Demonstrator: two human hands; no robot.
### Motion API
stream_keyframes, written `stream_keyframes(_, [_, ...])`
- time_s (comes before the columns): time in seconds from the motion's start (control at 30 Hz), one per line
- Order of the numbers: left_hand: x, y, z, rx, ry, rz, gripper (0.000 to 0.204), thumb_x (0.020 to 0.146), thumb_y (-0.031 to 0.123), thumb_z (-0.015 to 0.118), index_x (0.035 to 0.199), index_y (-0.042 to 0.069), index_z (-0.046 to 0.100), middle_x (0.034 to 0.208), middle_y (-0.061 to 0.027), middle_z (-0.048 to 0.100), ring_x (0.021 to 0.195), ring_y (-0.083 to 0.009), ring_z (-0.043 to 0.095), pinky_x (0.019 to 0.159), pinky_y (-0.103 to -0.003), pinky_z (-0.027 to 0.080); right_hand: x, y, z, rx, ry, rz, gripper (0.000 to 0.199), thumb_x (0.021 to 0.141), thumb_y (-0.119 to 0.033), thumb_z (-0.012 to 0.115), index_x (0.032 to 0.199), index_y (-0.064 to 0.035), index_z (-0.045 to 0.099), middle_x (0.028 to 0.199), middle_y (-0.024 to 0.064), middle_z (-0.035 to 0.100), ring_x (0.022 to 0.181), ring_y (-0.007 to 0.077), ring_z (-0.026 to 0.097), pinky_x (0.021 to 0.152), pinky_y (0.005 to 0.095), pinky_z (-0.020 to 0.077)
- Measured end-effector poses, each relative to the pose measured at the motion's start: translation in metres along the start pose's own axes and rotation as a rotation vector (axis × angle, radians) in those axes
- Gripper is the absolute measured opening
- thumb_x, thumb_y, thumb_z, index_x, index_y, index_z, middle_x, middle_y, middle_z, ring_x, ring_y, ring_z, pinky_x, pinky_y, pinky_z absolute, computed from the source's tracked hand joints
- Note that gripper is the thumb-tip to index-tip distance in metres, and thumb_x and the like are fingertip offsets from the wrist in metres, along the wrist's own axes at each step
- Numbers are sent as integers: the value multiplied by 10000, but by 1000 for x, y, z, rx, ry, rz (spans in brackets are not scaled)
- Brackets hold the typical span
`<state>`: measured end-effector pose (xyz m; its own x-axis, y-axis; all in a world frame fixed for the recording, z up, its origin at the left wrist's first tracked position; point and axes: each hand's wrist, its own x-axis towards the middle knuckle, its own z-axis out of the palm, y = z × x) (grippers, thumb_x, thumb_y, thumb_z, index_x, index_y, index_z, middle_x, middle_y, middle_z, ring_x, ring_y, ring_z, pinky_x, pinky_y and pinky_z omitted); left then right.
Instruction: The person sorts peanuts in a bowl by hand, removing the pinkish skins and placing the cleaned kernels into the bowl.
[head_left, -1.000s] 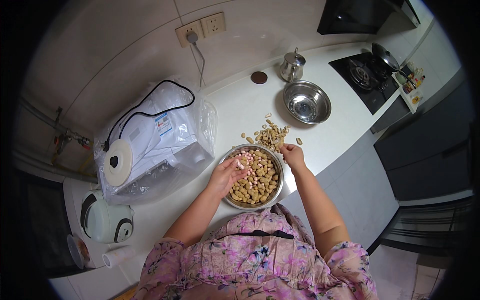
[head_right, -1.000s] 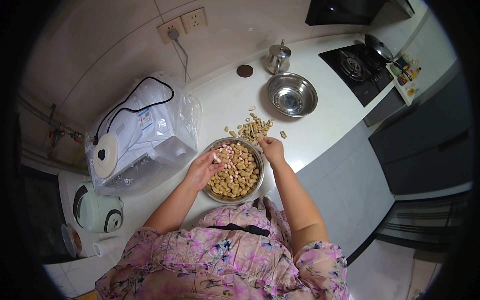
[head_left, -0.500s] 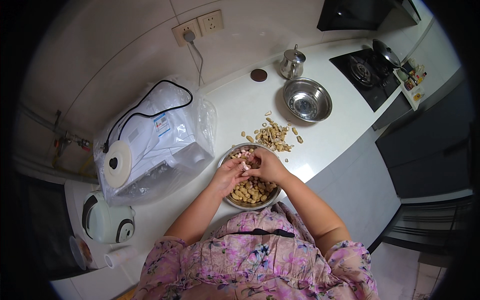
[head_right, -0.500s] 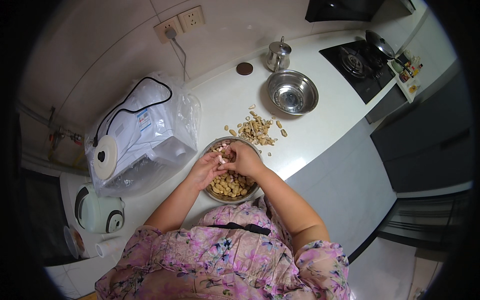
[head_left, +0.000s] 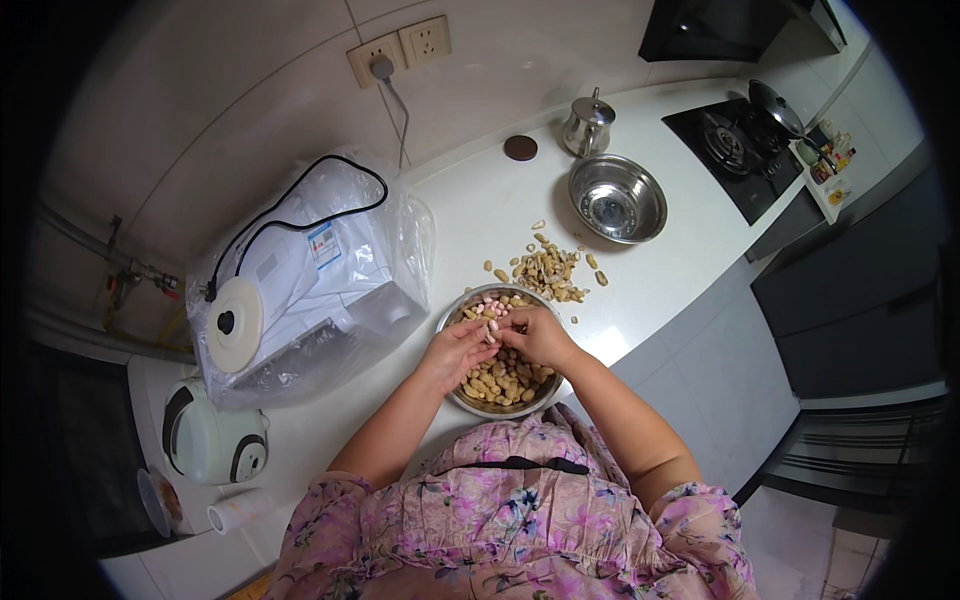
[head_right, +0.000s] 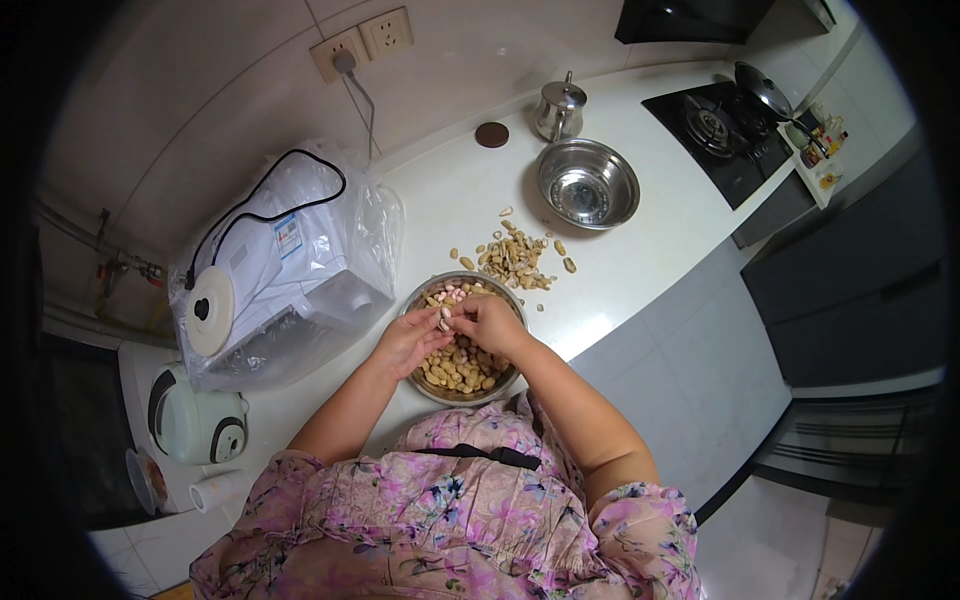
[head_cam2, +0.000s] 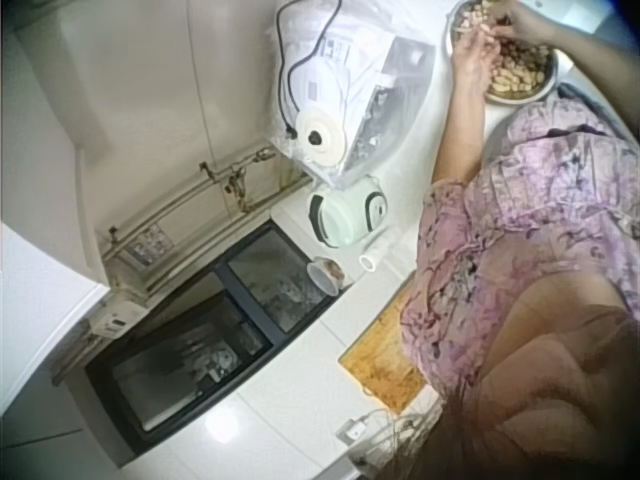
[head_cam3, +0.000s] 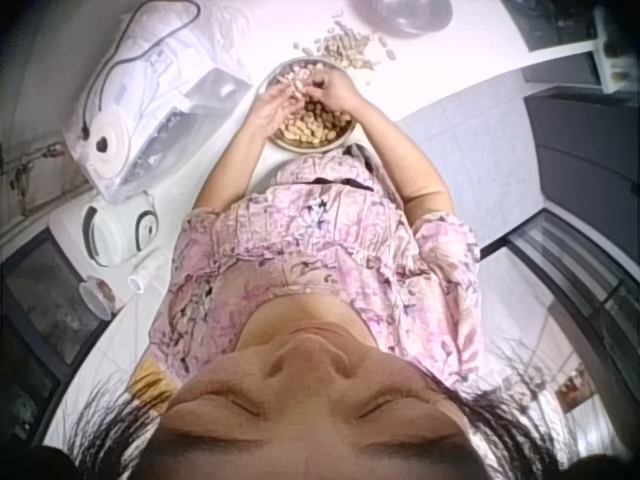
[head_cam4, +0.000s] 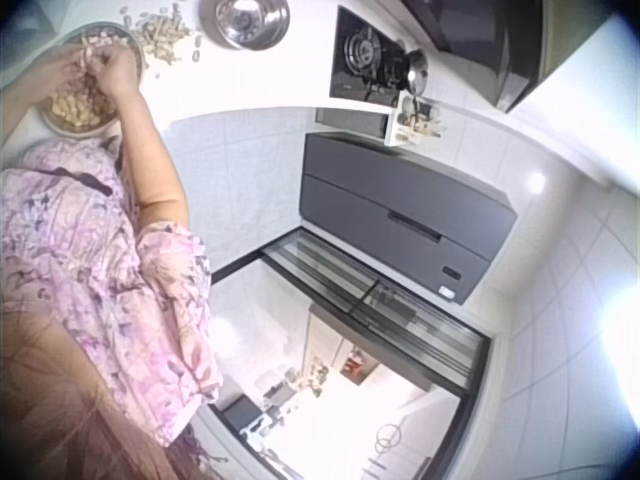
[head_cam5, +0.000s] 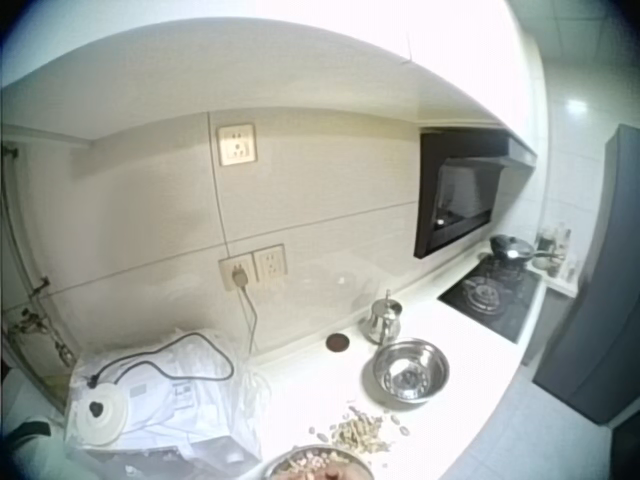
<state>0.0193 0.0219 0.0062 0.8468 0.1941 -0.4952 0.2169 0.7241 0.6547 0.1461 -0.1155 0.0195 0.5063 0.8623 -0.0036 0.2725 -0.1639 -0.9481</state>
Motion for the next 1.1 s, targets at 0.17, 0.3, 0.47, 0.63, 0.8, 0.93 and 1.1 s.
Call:
stream_keyframes(0.17, [2,-1,-5,-1,104,10,232,877,154,536,1059,10,525,937,-89,584,834,-197,593,738,-313,508,-4,1,1,-96,64,43,147,748,-130,659,823,-7,629,715,117,606,628,208,577,606,303,457])
stream_keyframes(0.3, [2,-2,-9,-8,109,10,212,880,167,535,1040,27,533,908,-70,580,791,-167,581,688,-288,497,-8,-11,-1,-241,107,-61,218,693,-97,684,890,-31,621,760,124,593,706,275,578,640,338,462])
stream_keyframes(0.47, [6,-7,-14,10,26,5,199,896,214,508,1032,69,526,891,-26,575,745,-118,540,640,-243,434,-7,-25,4,-233,61,-296,253,672,-95,699,905,-56,610,825,112,569,770,293,562,665,348,461])
stream_keyframes(0.63, [5,-4,-10,17,3,-4,191,894,229,513,1018,84,529,889,-6,574,757,-95,527,631,-229,401,-8,-23,9,-238,35,-274,231,682,-89,689,894,-58,602,833,106,560,762,293,563,667,352,461])
stream_keyframes(0.8, [4,-8,-7,36,31,-10,150,884,193,530,973,76,560,861,-7,581,740,-91,529,620,-226,405,-11,-24,10,-222,-11,-172,210,671,-87,695,834,-42,570,814,116,558,718,282,559,639,348,452])
stream_keyframes(0.93, [4,-10,-7,6,-15,10,128,880,154,531,960,63,573,842,-18,585,733,-94,533,615,-225,412,-10,-17,11,-150,11,-148,212,649,-79,710,740,-33,524,737,113,552,654,265,549,587,337,437])
stream_keyframes(1.1, [8,-9,-9,7,-14,12,137,882,142,525,976,53,569,861,-37,595,734,-111,548,610,-226,421,-11,-11,13,-126,17,-188,239,644,-90,728,692,-30,502,648,90,539,580,234,529,544,318,426])
